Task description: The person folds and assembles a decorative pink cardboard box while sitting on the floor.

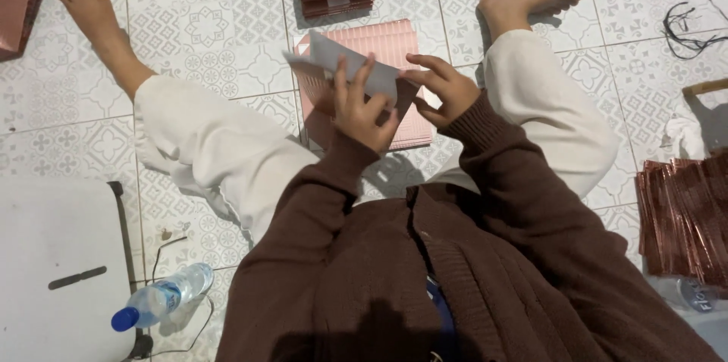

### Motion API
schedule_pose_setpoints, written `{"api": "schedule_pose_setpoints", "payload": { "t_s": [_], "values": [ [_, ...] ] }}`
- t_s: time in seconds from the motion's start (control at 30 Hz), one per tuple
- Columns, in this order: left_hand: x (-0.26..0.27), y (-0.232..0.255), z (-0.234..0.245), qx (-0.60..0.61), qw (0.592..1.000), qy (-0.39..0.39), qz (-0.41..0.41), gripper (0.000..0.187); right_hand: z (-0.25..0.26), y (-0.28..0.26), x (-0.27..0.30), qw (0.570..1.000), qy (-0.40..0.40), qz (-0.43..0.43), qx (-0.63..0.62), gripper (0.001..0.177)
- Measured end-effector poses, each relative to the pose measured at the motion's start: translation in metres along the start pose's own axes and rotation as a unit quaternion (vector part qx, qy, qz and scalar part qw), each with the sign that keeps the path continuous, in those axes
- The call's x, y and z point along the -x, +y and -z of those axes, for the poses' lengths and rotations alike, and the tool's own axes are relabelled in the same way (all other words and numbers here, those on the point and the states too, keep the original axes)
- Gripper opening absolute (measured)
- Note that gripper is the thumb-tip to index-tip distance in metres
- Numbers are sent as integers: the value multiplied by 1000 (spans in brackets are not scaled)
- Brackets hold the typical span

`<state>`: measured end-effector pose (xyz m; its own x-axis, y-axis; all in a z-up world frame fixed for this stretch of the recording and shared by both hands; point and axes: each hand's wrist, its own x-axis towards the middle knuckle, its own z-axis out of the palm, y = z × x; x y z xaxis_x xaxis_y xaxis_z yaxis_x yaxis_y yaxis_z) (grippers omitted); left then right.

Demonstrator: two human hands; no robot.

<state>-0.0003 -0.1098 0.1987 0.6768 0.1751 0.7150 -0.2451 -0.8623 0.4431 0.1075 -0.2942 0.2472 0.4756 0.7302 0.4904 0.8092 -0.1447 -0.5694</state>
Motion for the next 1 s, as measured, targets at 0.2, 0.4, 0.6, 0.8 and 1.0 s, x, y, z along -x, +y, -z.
{"api": "schedule_pose_setpoints", "payload": {
  "t_s": [0.2,0.4,0.6,0.8,1.0],
  "values": [
    [-23,-41,31,-46,981,-151,-113,34,19,5,-22,979,17,130,158,30],
    [-44,-46,34,-146,943,-255,-156,26,-3,14,-31,965,-2,206,162,22],
    [-81,-20,45,-191,845,-498,-43,20,4,-4,-32,970,-42,140,193,9],
    [-115,10,77,-184,734,-652,50,30,-10,-7,-25,977,-34,45,205,18],
    [-118,-8,64,-154,750,-640,68,37,-21,-7,-26,982,16,49,181,9]
  ]
}}
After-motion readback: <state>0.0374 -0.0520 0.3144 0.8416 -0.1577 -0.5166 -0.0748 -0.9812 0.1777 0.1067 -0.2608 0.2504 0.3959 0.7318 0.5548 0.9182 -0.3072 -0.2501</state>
